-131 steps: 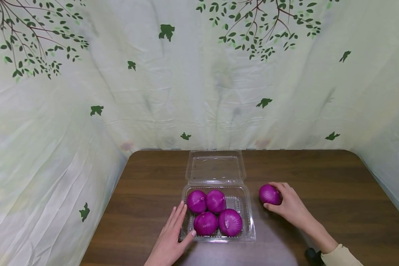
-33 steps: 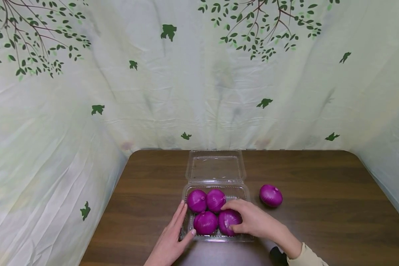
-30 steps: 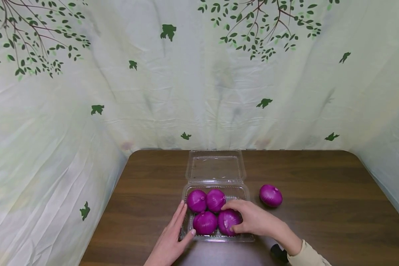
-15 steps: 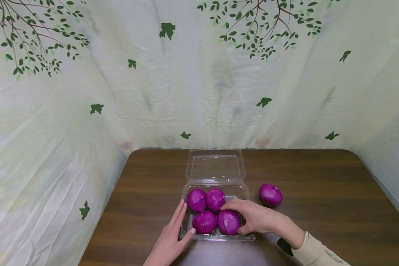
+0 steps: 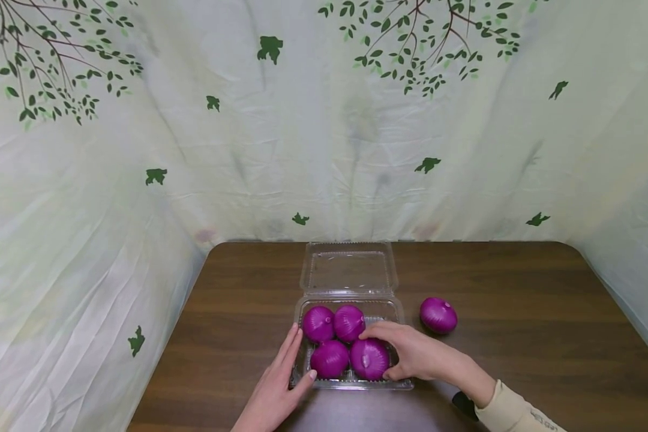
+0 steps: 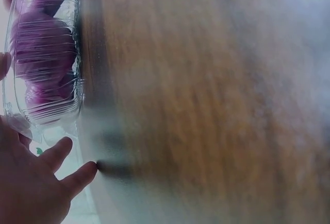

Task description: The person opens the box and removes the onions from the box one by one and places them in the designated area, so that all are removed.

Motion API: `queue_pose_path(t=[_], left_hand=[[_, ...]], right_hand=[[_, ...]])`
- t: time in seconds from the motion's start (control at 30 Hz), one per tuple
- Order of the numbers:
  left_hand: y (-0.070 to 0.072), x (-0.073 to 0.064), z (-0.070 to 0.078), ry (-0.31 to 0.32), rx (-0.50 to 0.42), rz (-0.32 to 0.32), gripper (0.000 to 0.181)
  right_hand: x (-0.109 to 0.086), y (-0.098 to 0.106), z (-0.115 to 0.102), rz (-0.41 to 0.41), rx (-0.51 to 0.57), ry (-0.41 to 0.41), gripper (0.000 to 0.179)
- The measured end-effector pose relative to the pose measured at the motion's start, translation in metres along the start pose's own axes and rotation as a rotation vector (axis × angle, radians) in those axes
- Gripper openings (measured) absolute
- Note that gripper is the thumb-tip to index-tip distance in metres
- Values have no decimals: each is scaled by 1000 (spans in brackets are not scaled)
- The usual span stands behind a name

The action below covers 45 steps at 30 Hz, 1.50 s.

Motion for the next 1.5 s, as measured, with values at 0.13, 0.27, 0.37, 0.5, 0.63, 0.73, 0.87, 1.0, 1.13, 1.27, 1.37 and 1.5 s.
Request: queue_pose_path(t=[0.13, 0.27, 0.37, 0.5, 0.63, 0.73, 0.87, 1.0, 1.13, 1.27, 1.37, 1.5], left_hand=[[2, 0, 1, -22, 7, 23, 79], [1, 0, 2, -35, 16, 26, 79], [1, 0, 2, -25, 16, 11, 79], [1, 0, 2, -19, 8, 11, 79], [2, -1, 2, -29, 10, 23, 79], [2, -1, 2, -31, 10, 24, 79], [2, -1, 2, -28, 4, 24, 80], [2, -1, 1, -29, 4, 27, 80], [1, -1, 1, -31, 7, 30, 80], [1, 0, 0, -29, 4, 28, 80], [1, 0, 0, -30, 2, 27, 80], [1, 0, 0, -30, 0, 26, 80]], right_hand=[[-1, 1, 0, 58, 28, 32, 74], [-3, 2, 0, 122, 90, 38, 75], [-4, 3, 2, 165, 142, 20, 76], [-3, 5, 1, 227, 172, 29, 75], [-2, 6, 0, 310, 180, 67, 75], [-1, 7, 0, 357, 222, 54, 75], [-2, 9, 2, 399, 274, 27, 75], [-4, 11, 2, 427, 336, 27, 75], [-8, 12, 2, 444, 411, 0, 77], [-12, 13, 4, 477, 414, -47, 79], [-17, 14, 5, 490, 385, -73, 80], [-21, 13, 6, 483, 371, -93, 80]])
Point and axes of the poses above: each hand's wrist, its own x-axis towards the middle knuckle, its own y-axis out of the back of the hand, z = x × y, the point moved 6 cm from there along x, towards the middle knuckle, and after that the axes turned 1 degree about -y, right-handed, at the moved point
